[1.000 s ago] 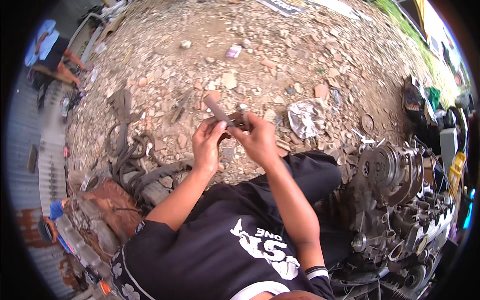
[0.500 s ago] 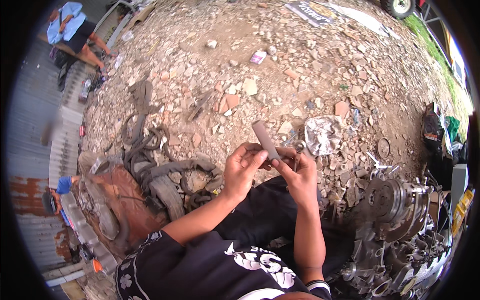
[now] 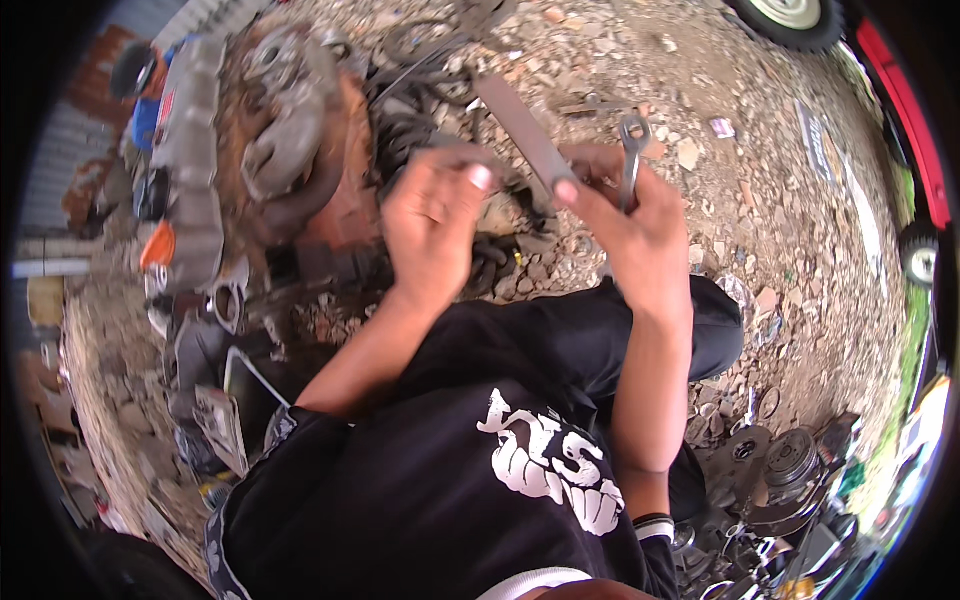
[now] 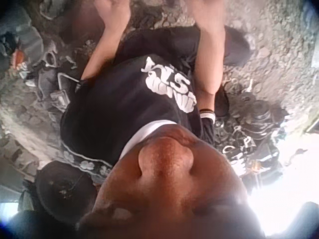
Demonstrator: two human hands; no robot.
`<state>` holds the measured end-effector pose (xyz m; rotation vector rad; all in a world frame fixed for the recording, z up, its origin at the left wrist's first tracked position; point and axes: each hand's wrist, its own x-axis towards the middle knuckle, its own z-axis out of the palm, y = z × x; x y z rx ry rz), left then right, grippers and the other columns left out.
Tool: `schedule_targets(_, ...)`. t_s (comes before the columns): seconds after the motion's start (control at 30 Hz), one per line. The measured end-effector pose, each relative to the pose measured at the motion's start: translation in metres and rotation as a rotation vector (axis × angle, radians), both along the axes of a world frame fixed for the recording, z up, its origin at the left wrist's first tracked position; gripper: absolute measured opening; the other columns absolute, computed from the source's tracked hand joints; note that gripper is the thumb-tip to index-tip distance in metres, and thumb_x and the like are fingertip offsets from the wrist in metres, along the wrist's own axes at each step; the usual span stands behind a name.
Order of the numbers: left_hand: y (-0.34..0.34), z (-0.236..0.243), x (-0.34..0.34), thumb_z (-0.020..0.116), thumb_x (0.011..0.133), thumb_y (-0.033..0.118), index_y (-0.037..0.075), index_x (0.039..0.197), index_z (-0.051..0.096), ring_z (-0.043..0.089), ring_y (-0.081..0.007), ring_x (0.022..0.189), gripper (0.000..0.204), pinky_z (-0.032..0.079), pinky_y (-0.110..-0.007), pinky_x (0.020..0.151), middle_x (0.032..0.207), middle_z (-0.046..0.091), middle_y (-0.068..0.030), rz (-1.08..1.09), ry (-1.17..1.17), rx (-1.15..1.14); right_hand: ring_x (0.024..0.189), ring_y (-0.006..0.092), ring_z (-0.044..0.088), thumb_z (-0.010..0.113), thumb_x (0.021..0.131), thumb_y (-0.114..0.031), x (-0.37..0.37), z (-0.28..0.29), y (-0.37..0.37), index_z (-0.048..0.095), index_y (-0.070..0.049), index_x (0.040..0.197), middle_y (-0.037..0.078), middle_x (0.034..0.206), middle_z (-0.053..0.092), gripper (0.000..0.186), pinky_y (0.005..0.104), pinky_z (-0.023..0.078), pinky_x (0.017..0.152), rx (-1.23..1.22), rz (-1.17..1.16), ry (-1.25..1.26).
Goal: The person sorts through a pile of scrap and debris, moving a green bag and a yellow crate aside. They then sit on the ground and work on a car engine block, using a wrench to tighten bolts on a metal component attached to the engine.
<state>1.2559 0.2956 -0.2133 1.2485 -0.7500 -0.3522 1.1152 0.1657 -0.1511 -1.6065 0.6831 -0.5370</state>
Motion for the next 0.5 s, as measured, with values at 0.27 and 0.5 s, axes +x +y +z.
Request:
schedule_targets(0.27,0.139,0.001,0.156,0.062,0.096,0.014,0.004,0.127,0.063,0.059,-0.0387,0.117,0.033,0.047,-0.045,0.1,0.127,0.062,-0.0191,0.733,-1.091,0.845,0.082,0.0161,0.073,0.078,0.084,-0.017,0.169,-0.03,0.055,0.074,0.0,0.109,0.01,0.09,0.077,0.031,0.0306,0.055,0.078,-0.111,0.271,-0.137)
schedule_targets(0.5,0.162,0.021,0.205,0.059,0.095,0.005,0.003,0.12,0.069,0.06,-0.0372,0.119,0.027,0.048,-0.043,0.1,0.123,0.067,-0.0174,0.536,-0.799,0.949,0.088,0.016,0.075,0.075,0.086,-0.018,0.297,0.004,0.103,0.073,-0.001,0.11,0.009,0.088,0.078,0.029,0.0316,0.055,0.073,-0.186,0.437,-0.098)
